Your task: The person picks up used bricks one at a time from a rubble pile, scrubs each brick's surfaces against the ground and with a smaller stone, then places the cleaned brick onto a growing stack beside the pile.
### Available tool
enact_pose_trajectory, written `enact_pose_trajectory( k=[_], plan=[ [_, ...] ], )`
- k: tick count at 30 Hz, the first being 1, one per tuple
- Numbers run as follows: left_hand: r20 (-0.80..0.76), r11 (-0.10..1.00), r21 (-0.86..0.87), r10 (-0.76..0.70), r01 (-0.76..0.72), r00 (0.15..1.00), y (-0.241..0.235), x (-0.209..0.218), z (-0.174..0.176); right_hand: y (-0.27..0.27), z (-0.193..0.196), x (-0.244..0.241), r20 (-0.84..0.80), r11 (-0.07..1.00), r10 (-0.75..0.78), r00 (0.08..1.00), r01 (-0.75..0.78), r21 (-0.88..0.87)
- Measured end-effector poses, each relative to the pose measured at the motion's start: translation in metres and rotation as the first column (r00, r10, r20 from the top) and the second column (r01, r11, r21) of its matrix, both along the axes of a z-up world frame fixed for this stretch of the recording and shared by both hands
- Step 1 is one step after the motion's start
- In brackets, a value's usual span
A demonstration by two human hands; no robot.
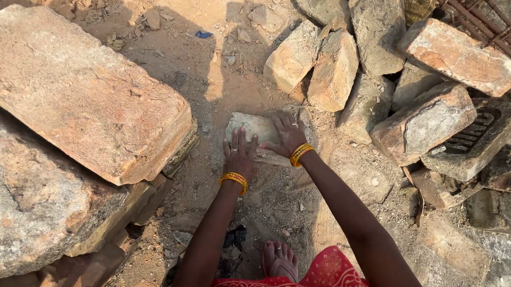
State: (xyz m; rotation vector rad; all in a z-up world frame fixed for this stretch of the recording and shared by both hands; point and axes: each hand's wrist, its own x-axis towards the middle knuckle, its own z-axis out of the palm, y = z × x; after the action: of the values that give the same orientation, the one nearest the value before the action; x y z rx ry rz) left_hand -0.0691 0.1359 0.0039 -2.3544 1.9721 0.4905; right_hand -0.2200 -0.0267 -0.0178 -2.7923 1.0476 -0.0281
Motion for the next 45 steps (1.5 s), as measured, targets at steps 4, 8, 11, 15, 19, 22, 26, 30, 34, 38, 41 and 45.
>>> enact_pose_trajectory(
  k=[4, 8, 11, 15, 19, 22, 26, 30, 34, 38, 41, 45],
  plan=[
    [0.011, 1.0, 0.017, 0.005, -0.005, 1.0, 0.0, -0.001, 0.0, -0.012, 0.018, 0.029, -0.362, 0.994, 0.092, 0.928, -0.062, 0.095],
    [0.012, 1.0, 0.03, 0.002, -0.002, 1.0, 0.001, 0.001, 0.004, -0.023, -0.006, 0.032, -0.385, 0.971, 0.077, 0.92, 0.019, 0.24],
    [-0.047, 1.0, 0.019, 0.015, -0.014, 0.999, 0.003, 0.004, 0.0, -0.02, -0.003, 0.031, -0.395, 0.974, 0.039, 0.918, 0.054, 0.222],
    [-0.109, 0.984, -0.177, 0.012, -0.031, 0.994, 0.009, 0.01, -0.022, -0.017, -0.009, 0.031, -0.382, 0.986, 0.046, 0.923, 0.018, 0.163],
    [-0.267, 0.853, -0.493, 0.043, -0.175, 0.963, 0.006, 0.01, -0.058, 0.006, 0.003, 0.019, -0.379, 0.993, -0.006, 0.926, 0.05, 0.107],
    [-0.393, 0.782, -0.508, 0.164, -0.362, 0.905, 0.004, 0.011, -0.063, 0.022, -0.002, 0.008, -0.2, 0.998, 0.043, 0.979, -0.049, -0.027],
    [-0.387, 0.7, -0.586, 0.203, -0.409, 0.9, 0.005, 0.016, -0.02, 0.065, 0.041, 0.004, -0.13, 0.993, 0.023, 0.991, -0.037, -0.108],
    [-0.314, 0.643, -0.673, 0.198, -0.365, 0.928, -0.005, 0.019, -0.006, 0.104, 0.054, -0.005, -0.001, 0.994, -0.037, 0.999, 0.037, -0.102],
    [-0.299, 0.672, -0.649, 0.204, -0.356, 0.932, -0.008, 0.018, -0.001, 0.15, 0.054, -0.015, 0.173, 0.983, -0.039, 0.984, 0.068, -0.169],
    [-0.392, 0.76, -0.479, 0.262, -0.439, 0.882, 0.001, 0.018, 0.004, 0.203, 0.027, -0.033, 0.216, 0.963, -0.012, 0.976, 0.07, -0.26],
    [-0.439, 0.681, -0.492, 0.345, -0.543, 0.83, 0.006, 0.03, 0.005, 0.243, 0.015, -0.043, 0.143, 0.937, -0.021, 0.989, 0.069, -0.344],
    [-0.496, 0.72, -0.404, 0.347, -0.565, 0.796, 0.004, 0.038, 0.0, 0.262, 0.019, -0.044, 0.208, 0.958, 0.022, 0.978, 0.039, -0.286]
  ],
)
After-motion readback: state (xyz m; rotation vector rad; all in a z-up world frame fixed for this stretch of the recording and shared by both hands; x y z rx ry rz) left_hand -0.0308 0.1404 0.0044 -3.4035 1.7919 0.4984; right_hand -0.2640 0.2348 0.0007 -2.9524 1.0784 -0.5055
